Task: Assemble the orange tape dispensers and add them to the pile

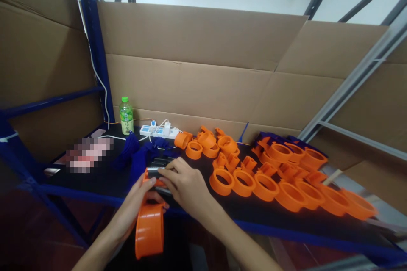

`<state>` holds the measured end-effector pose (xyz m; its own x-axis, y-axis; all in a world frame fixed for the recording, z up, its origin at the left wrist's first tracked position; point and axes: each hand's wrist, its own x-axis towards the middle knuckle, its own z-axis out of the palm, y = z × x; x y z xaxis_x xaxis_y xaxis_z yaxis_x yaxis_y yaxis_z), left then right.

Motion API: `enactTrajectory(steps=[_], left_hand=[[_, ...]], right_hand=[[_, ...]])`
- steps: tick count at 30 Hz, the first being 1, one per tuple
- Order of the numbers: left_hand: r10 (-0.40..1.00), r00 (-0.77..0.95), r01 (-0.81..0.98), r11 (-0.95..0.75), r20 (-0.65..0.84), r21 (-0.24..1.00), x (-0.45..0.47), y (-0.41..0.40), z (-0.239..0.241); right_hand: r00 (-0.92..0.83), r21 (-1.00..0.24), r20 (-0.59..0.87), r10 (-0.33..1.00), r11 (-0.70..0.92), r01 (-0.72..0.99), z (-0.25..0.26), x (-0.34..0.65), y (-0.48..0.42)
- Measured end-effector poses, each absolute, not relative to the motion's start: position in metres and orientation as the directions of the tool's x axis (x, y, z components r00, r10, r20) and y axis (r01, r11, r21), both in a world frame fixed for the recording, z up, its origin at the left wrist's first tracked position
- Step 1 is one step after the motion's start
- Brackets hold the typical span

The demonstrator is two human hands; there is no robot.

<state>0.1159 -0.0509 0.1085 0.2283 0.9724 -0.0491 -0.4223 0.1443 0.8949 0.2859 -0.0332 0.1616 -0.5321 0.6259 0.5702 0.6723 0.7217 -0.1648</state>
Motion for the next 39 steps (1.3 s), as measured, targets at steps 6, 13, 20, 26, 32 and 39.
enactTrajectory(steps=[6, 13, 20, 26, 32, 39], left_hand=[[0.974, 0.192, -0.474, 0.202, -0.123, 0.857, 0.119, -0.053, 0.110], [0.947, 0.237, -0.658, 0.320, -0.215, 0.681, 0.118, -0.050, 0.113], [0.932, 0.273, -0.705, 0.361, -0.236, 0.610, 0.112, -0.050, 0.119], [0.921, 0.297, -0.659, 0.389, -0.252, 0.644, 0.111, -0.050, 0.121], [0.936, 0.262, -0.681, 0.353, -0.236, 0.642, 0.112, -0.049, 0.124], [0.927, 0.283, -0.657, 0.374, -0.246, 0.655, 0.111, -0.051, 0.121]], right_hand=[[-0.559, -0.087, 0.547, 0.622, 0.707, 0.702, 0.161, 0.279, -0.037], [-0.538, -0.185, 0.608, 0.584, 0.763, 0.620, 0.167, 0.273, -0.013], [-0.476, -0.141, 0.328, 0.816, 0.540, 0.830, 0.163, 0.255, 0.099], [-0.491, -0.053, 0.209, 0.846, 0.511, 0.858, 0.132, 0.246, 0.153], [-0.481, -0.046, 0.166, 0.861, 0.494, 0.868, 0.119, 0.251, 0.165], [-0.407, -0.173, 0.200, 0.891, 0.441, 0.881, 0.123, 0.249, 0.156]])
